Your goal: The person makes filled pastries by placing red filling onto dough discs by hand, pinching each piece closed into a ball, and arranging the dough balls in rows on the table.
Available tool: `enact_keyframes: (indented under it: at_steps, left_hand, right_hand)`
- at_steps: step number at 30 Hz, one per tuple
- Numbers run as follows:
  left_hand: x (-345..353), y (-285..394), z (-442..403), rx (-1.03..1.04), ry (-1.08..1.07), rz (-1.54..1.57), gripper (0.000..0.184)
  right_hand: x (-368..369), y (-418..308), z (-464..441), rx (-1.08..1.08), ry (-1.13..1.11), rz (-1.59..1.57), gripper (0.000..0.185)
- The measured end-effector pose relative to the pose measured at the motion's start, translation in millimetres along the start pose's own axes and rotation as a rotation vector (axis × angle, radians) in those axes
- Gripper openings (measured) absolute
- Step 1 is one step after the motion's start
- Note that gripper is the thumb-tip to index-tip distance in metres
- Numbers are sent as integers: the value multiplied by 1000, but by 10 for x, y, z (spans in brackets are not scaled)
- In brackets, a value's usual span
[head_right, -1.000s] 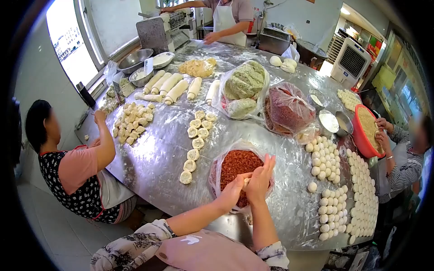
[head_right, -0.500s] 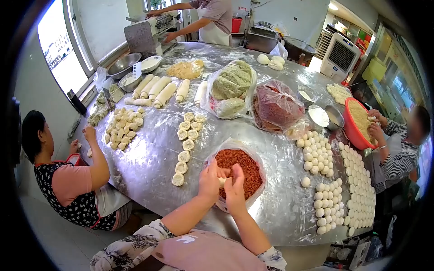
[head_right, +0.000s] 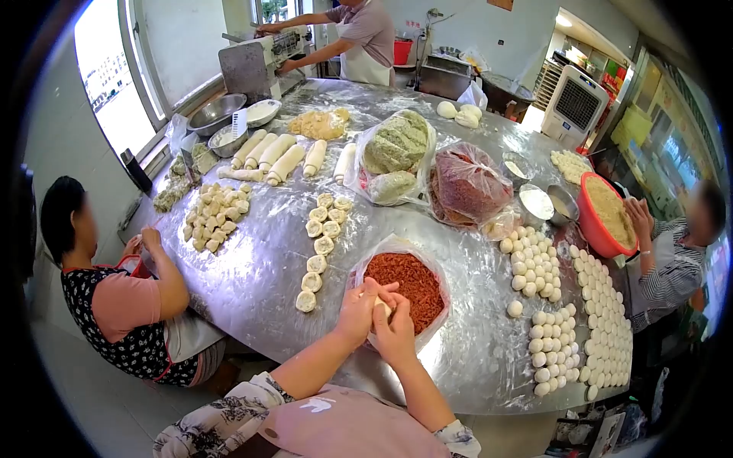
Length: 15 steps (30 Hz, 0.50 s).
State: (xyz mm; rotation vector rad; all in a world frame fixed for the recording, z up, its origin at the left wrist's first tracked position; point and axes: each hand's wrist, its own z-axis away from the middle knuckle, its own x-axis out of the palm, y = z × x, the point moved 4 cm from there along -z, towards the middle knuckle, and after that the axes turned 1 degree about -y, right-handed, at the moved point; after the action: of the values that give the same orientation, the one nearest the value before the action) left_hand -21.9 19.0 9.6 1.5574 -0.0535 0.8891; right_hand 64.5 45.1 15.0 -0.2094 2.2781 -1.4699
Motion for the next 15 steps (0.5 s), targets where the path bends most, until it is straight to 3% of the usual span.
enact_keyframes:
  at_steps: [3,4,7,8,11,15]
  left_hand:
    - [194,126,109,150,-23,241,49]
    - [227,150,123,192,-39,276,46]
    - [157,114,202,-27,-216,-262,42]
    - [186,110,175,40,-207,-186,40]
    - [165,13,137,-14,-119,-165,41]
    - [402,40,216,107,-177,196,48]
  right_hand:
    - [-152,40,-2,562,-188,-461,57]
    - [-154,-10,-4,573,-144,-492,58]
    - [-134,17,122,682,-296,-571,60]
    - [-135,33,145,617,-263,-529,58]
    - [-140,-174,130,131,-7,-156,54]
    - [-323,9,148,424,-117,-457,52]
